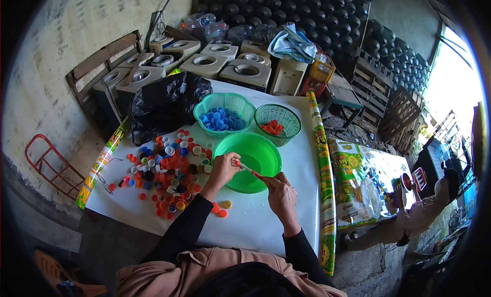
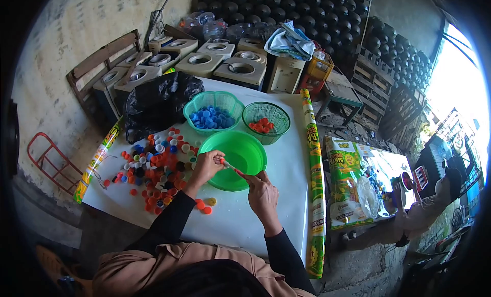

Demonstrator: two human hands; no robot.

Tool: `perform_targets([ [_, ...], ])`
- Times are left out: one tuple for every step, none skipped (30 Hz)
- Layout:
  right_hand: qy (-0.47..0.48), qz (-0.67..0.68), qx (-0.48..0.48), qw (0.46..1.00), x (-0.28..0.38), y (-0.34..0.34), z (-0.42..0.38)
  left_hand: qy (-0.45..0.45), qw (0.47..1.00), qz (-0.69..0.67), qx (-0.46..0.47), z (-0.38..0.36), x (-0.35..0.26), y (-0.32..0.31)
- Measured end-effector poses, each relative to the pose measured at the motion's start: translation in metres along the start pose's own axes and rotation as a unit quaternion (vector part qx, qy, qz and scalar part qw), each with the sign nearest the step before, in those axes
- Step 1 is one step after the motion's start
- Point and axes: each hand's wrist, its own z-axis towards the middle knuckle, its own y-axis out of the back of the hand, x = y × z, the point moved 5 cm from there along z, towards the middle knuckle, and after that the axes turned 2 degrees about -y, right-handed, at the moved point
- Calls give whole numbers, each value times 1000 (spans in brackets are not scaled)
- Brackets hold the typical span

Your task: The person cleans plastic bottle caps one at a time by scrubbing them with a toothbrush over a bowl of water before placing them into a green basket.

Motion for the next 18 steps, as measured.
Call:
perform_targets([
  [3, 6, 7, 1000, -2, 1, 0, 13, 1000, -6, 5, -1, 2, 0],
  [-8, -13, 6, 1000, -4, 3, 3, 5, 1000, 4, 9, -1, 1, 0],
  [-19, -32, 6, 999, -6, 4, 8, -3, 1000, 16, 13, -1, 0, 0],
  [-32, -51, 6, 998, -9, 4, 11, -10, 999, 27, 17, -3, -1, 0],
  [-19, -87, -8, 996, -13, -3, 13, -12, 999, 31, 20, -3, -1, 0],
  [-2, -82, -7, 997, -16, -9, 13, -15, 999, 34, 22, -3, -2, -1],
  [17, -78, -7, 997, -19, -13, 13, -18, 999, 37, 24, -2, -2, -1],
  [36, -73, -7, 997, -19, -16, 13, -15, 998, 49, 30, -1, -1, -2],
  [15, -42, -9, 999, -17, -12, 14, -11, 997, 61, 36, -1, 2, -2],
  [3, -28, -17, 999, -12, -6, 13, -7, 996, 73, 41, 1, 4, -3],
  [-10, -13, -24, 1000, -4, 2, 11, -12, 998, 46, 37, 2, 6, -4],
  [-22, 1, -30, 999, 0, 6, 9, -16, 999, 19, 32, 2, 5, -5],
  [-23, -8, -27, 999, -2, 6, 9, -20, 999, -8, 26, 2, 5, -6],
  [-22, -16, -23, 999, -4, 3, 6, -31, 999, -1, 19, 2, 5, -6],
  [-22, -22, -18, 999, -5, 0, 3, -42, 999, 7, 13, 2, 1, -5],
  [-31, -10, -31, 999, -7, 0, 0, -52, 998, 16, 6, 1, -2, -3],
  [-39, 2, -45, 998, -10, 2, -2, -26, 1000, 12, 5, 3, -2, -1],
  [-46, 13, -58, 997, -13, 3, -3, 1, 1000, 8, 4, 4, -2, 1],
])
